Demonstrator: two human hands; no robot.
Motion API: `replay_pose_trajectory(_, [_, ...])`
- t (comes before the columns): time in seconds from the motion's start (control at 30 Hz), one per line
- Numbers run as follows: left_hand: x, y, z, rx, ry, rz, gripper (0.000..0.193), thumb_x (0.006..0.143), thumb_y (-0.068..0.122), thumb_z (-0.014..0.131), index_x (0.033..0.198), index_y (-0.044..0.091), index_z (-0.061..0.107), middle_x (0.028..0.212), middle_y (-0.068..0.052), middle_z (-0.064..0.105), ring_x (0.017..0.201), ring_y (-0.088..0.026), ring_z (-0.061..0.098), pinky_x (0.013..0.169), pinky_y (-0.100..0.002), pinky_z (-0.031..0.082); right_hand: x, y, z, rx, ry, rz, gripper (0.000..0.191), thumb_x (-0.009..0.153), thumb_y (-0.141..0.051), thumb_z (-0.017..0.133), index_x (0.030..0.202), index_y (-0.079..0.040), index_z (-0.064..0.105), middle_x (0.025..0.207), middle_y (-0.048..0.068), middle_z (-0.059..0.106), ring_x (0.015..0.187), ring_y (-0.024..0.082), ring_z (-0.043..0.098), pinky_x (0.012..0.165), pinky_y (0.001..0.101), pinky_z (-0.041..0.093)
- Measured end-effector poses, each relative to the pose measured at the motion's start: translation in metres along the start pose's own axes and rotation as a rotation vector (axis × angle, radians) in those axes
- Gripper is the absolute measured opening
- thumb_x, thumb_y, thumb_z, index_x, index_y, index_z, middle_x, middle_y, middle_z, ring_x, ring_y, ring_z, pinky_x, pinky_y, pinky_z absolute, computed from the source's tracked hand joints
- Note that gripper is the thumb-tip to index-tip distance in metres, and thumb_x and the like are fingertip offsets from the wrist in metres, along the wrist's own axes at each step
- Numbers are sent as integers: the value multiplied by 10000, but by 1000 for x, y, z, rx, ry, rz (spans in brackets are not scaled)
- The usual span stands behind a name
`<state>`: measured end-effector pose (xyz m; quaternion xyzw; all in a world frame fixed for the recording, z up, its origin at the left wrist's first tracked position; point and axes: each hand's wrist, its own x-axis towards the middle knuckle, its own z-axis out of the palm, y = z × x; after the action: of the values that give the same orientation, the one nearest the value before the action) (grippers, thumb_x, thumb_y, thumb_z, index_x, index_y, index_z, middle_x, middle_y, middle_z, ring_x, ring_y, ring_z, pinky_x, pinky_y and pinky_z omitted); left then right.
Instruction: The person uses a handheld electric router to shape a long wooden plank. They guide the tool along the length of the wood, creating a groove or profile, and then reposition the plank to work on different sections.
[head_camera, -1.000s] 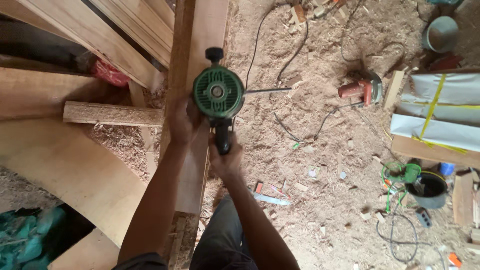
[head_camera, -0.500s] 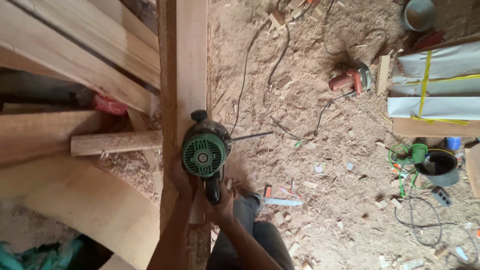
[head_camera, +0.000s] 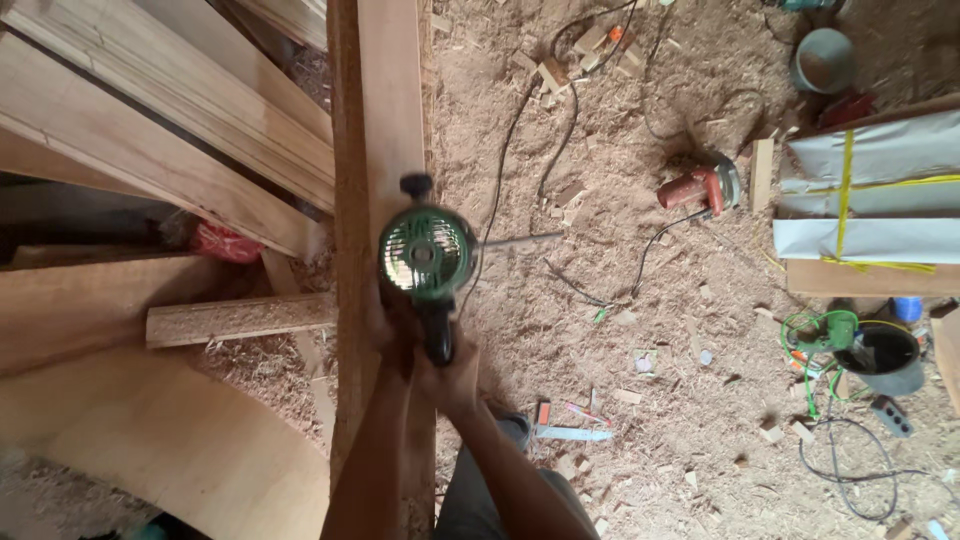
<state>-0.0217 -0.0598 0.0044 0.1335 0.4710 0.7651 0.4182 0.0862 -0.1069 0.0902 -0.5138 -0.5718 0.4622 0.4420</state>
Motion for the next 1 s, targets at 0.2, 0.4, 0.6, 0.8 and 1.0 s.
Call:
replay_pose_trajectory(0.2, [64,2,31,-99,-129,-82,352,1065,244,476,1278,-5,605,1087,-11,685,972,-97,657,860,-245,542,78,3,27,46,101,42,164,857,-100,722,942,-35,598,666,105,629,596,155,582,528,357,504])
replay_pose_trajectory(0.4, [70,0,24,-212,-149,-134,391,1068,254,434,1327,-1,577,1118,5,684,988,-82,654,868,-228,542,106,3,33,-120,142,34,195,804,-99,744,942,-40,621,659,91,645,558,140,639,531,350,527])
replay_pose_trajectory(0.6, [71,-12,14,-108,37,-107,403,1093,236,423,1366,-15,581,1053,54,608,918,-41,579,798,-192,471,130,-2,34,105,100,-33,213,872,-109,713,1042,-16,624,730,78,687,616,153,680,525,325,576])
replay_pose_trajectory(0.8, [69,-20,13,572,-110,452,311,1082,120,538,1351,-33,574,841,71,421,715,-52,403,618,-222,325,155,-11,36,-58,60,55,278,833,-123,703,1089,-42,631,655,74,659,525,167,664,489,341,555])
replay_pose_trajectory(1.0, [71,-11,23,378,-152,400,327,1065,97,625,1358,-44,585,881,50,491,770,-56,470,693,-225,412,176,-18,44,-93,103,125,261,799,-174,768,971,-46,619,646,120,646,521,239,649,521,391,537])
